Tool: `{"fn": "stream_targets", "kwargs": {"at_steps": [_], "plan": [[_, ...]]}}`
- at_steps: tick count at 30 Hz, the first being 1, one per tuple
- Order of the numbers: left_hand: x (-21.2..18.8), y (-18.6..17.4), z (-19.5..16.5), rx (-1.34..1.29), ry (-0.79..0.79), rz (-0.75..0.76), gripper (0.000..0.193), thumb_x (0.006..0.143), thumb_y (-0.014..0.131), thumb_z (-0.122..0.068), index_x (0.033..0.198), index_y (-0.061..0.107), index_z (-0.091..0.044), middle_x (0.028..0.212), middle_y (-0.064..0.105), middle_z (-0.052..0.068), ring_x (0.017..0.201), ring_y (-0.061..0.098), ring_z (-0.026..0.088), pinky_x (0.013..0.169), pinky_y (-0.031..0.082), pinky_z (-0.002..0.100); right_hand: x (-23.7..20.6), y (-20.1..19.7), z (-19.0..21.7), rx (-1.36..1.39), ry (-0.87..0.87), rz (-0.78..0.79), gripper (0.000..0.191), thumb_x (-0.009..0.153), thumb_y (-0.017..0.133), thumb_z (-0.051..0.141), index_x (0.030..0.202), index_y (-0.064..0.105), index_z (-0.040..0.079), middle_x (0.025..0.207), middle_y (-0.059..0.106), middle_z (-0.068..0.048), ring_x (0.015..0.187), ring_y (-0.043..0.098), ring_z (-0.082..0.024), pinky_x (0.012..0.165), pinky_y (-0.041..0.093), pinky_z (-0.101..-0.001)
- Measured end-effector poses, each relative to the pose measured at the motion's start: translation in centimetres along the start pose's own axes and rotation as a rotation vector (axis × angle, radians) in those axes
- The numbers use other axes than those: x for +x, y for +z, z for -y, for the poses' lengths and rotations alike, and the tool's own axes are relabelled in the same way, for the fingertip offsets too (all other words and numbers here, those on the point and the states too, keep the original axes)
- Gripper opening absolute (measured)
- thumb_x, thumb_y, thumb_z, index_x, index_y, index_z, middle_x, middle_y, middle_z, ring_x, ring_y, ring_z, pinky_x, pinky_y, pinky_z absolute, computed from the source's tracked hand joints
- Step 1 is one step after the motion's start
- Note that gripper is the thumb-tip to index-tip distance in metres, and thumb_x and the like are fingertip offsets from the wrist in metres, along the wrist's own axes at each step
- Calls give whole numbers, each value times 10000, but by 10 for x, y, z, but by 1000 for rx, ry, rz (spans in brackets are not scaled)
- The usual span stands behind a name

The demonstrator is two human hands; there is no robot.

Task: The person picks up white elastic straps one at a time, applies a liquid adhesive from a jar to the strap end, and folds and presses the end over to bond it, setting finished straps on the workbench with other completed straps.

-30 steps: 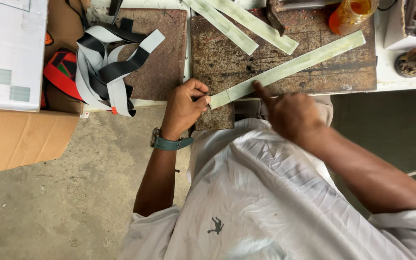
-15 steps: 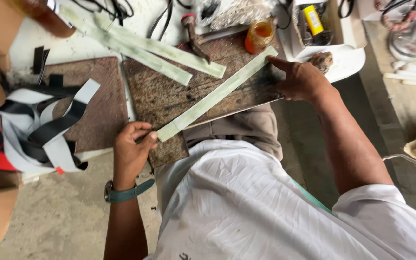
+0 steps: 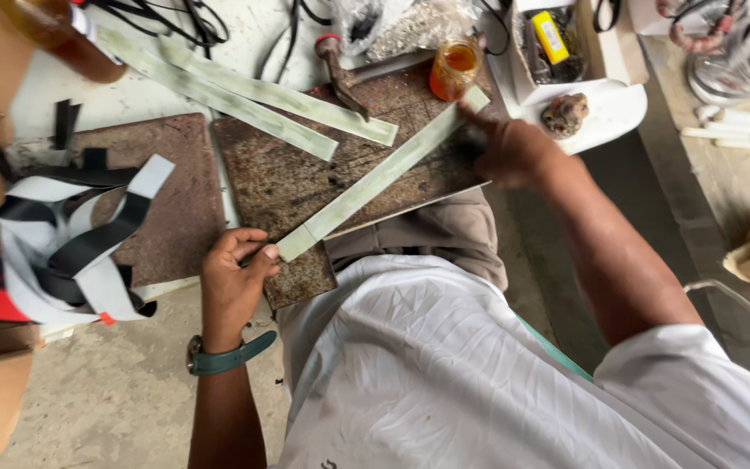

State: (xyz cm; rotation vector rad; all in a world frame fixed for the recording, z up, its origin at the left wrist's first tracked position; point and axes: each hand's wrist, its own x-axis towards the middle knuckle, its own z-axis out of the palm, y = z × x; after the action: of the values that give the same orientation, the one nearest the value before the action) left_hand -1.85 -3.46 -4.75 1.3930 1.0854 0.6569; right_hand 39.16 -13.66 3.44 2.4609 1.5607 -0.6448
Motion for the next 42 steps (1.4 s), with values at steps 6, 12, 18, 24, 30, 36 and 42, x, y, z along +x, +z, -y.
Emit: {"fn": "stream_targets", "kwargs": {"at_steps": [6, 12, 18, 24, 30, 36, 42], "plan": [[-2, -1, 4, 12, 12, -5, 213, 928, 725, -48, 1111, 663, 42, 1003, 750, 137, 818, 728, 156, 691, 614, 279, -25, 13, 48, -287, -115, -30, 749, 987, 445, 178, 1665, 177, 353, 791, 713, -216, 634, 717, -363, 545, 573, -499], [-6, 4, 2, 37, 125, 6, 146, 927, 714, -31, 1058, 689, 26, 996, 743, 111, 856, 740, 147, 691, 647, 274, -45, 22, 80, -345, -340, -69, 903, 913, 498, 123, 1708, 118, 320, 792, 740, -189, 651, 719, -356, 580, 567, -501], [-6, -20, -31, 517, 240, 8, 119, 959, 691, -50, 1057, 749, -19, 914, 777, 139, 785, 764, 227, 674, 577, 358, -52, 23, 81, -207, -319, -109, 796, 884, 609, 314, 1611, 296, 403, 874, 748, -132, 692, 731, -346, 622, 585, -470], [46, -109, -81, 1119, 668, -90, 177, 859, 638, 49, 994, 701, -46, 926, 629, 153, 807, 666, 355, 677, 545, 473, -71, 5, 68, 319, -378, -368, 708, 914, 683, 216, 1583, 456, 181, 847, 734, -93, 657, 702, -306, 661, 572, -436], [142, -150, -138, 1737, 874, -354, 140, 945, 648, -89, 1061, 701, -31, 1094, 669, 206, 812, 731, 349, 613, 597, 422, -73, 14, 70, 401, -414, -380, 662, 901, 690, 131, 1531, 487, 150, 833, 719, -108, 683, 711, -312, 678, 576, -424], [170, -165, -154, 1668, 607, -380, 312, 921, 670, -17, 1225, 704, -79, 1281, 588, 256, 937, 718, 402, 766, 608, 473, -65, 22, 88, 389, -473, -352, 691, 857, 712, 127, 1509, 484, 144, 811, 722, -116, 723, 708, -341, 682, 569, -437], [136, -137, -133, 1198, 512, -442, 508, 896, 769, -170, 1312, 641, 90, 1404, 454, 331, 996, 672, 446, 736, 591, 487, -66, 20, 95, 475, -474, -388, 639, 882, 712, 115, 1492, 522, 102, 844, 717, -103, 690, 703, -258, 688, 572, -387]]}}
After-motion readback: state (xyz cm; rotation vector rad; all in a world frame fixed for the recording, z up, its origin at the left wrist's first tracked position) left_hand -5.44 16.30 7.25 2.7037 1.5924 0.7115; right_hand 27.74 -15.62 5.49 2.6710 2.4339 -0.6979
